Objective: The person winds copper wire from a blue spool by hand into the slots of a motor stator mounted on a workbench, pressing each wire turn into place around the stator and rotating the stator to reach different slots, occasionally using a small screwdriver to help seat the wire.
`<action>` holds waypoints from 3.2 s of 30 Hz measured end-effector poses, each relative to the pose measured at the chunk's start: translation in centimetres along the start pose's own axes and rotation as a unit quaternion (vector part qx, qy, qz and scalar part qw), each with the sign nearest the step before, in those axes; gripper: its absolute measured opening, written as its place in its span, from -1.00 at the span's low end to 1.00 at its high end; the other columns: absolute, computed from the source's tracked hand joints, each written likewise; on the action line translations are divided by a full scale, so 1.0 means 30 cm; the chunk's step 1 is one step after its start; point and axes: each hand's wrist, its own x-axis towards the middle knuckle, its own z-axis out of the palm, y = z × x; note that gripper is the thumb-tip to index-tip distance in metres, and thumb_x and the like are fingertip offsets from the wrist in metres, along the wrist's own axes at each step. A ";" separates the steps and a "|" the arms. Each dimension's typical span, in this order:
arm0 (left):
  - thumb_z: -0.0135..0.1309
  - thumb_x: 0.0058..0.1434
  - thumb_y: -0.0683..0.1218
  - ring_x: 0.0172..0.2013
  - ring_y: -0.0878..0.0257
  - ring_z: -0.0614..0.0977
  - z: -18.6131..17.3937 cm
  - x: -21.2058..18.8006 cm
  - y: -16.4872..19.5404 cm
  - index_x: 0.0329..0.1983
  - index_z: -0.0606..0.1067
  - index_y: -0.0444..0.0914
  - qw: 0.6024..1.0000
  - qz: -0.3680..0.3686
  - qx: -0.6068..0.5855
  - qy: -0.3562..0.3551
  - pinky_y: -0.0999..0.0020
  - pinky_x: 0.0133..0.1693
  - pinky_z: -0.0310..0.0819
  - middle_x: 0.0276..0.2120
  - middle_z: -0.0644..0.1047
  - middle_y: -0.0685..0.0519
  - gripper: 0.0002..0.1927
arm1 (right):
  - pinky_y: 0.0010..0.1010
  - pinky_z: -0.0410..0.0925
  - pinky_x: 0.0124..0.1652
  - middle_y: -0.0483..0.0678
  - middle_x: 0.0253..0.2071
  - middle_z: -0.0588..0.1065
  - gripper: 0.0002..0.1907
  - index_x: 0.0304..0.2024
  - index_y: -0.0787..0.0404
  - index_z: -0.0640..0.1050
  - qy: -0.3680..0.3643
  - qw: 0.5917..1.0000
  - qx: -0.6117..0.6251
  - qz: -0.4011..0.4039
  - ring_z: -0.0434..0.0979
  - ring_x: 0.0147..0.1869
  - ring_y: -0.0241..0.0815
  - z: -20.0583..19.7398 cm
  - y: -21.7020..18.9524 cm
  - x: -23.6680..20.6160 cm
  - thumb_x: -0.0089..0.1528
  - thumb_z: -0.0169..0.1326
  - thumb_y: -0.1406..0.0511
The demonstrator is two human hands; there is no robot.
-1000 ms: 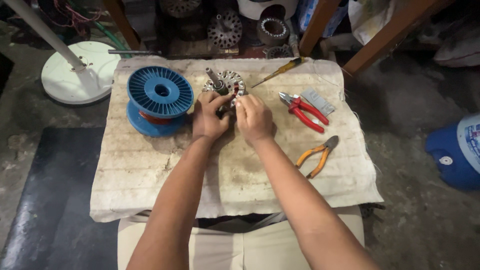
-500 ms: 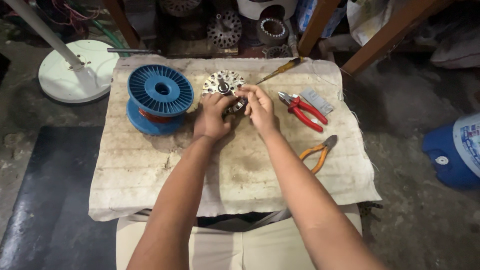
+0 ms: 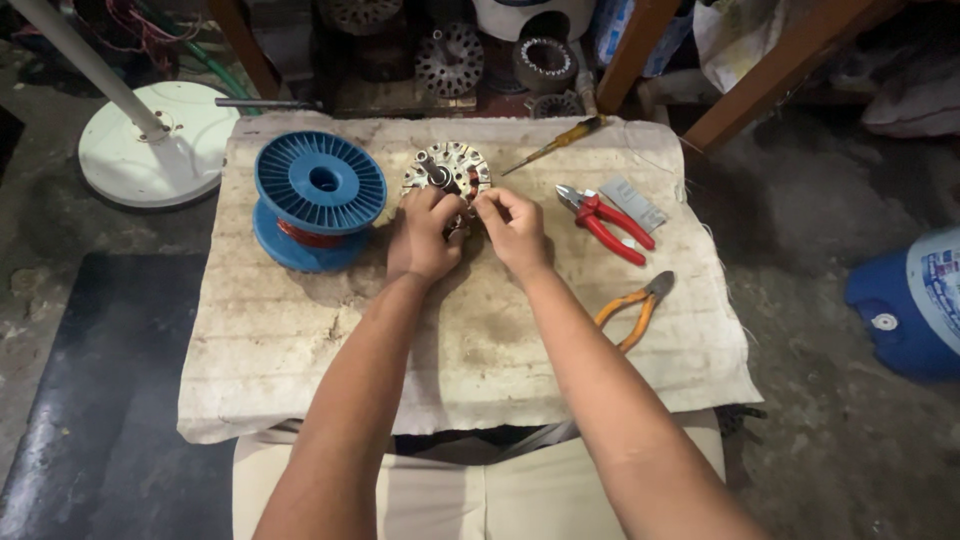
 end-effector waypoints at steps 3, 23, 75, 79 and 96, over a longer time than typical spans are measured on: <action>0.25 -0.09 -0.19 -0.07 -0.05 0.46 0.023 0.007 -0.014 -0.17 0.52 -0.11 0.999 0.040 -0.002 0.015 0.05 -0.06 0.37 -0.21 0.45 -0.03 -0.64 | -0.63 0.34 -0.20 -0.22 -0.24 0.55 -0.82 -0.15 0.25 0.60 0.007 1.000 0.019 -0.023 0.44 -0.21 -0.50 -0.004 -0.001 0.010 0.43 0.08 0.26; 0.21 -0.01 -0.14 -0.11 -0.01 0.50 0.024 -0.009 -0.020 0.25 0.52 0.02 0.996 0.061 0.059 -0.024 0.06 -0.03 0.38 -0.21 0.49 0.01 -0.34 | -0.65 0.36 0.00 -0.23 0.04 0.58 -0.63 0.17 0.32 0.56 -0.046 0.996 0.069 0.036 0.49 0.02 -0.53 -0.035 -0.039 0.016 0.34 -0.09 0.44; 0.24 0.13 0.03 -0.13 -0.04 0.50 0.010 0.001 0.017 0.22 0.49 0.01 0.992 -0.023 0.123 0.000 0.03 -0.15 0.37 -0.23 0.47 -0.02 -0.46 | -0.35 0.45 -0.19 -0.17 -0.34 0.66 -0.74 -0.16 -0.04 0.70 0.090 0.930 -0.277 0.224 0.69 -0.26 -0.25 0.018 -0.175 0.029 0.12 0.15 0.15; 0.23 0.12 0.00 -0.13 -0.02 0.50 -0.008 0.001 0.032 0.18 0.53 0.03 0.995 -0.022 0.099 0.002 0.05 -0.16 0.38 -0.25 0.46 0.01 -0.50 | -0.42 0.44 -0.19 -0.20 -0.33 0.67 -0.73 -0.18 -0.03 0.71 0.108 0.932 -0.268 0.216 0.67 -0.26 -0.31 -0.004 -0.147 0.039 0.09 0.20 0.11; 0.14 0.05 -0.17 -0.14 0.01 0.50 0.028 -0.008 -0.011 -0.33 0.45 -0.10 0.991 0.078 0.097 0.058 0.10 -0.16 0.40 -0.28 0.44 0.07 -0.85 | -0.57 0.39 -0.36 -0.16 -0.38 0.61 -0.67 -0.07 0.29 0.68 -0.058 0.986 -0.111 0.110 0.49 -0.39 -0.48 -0.094 0.016 0.060 0.10 0.25 0.36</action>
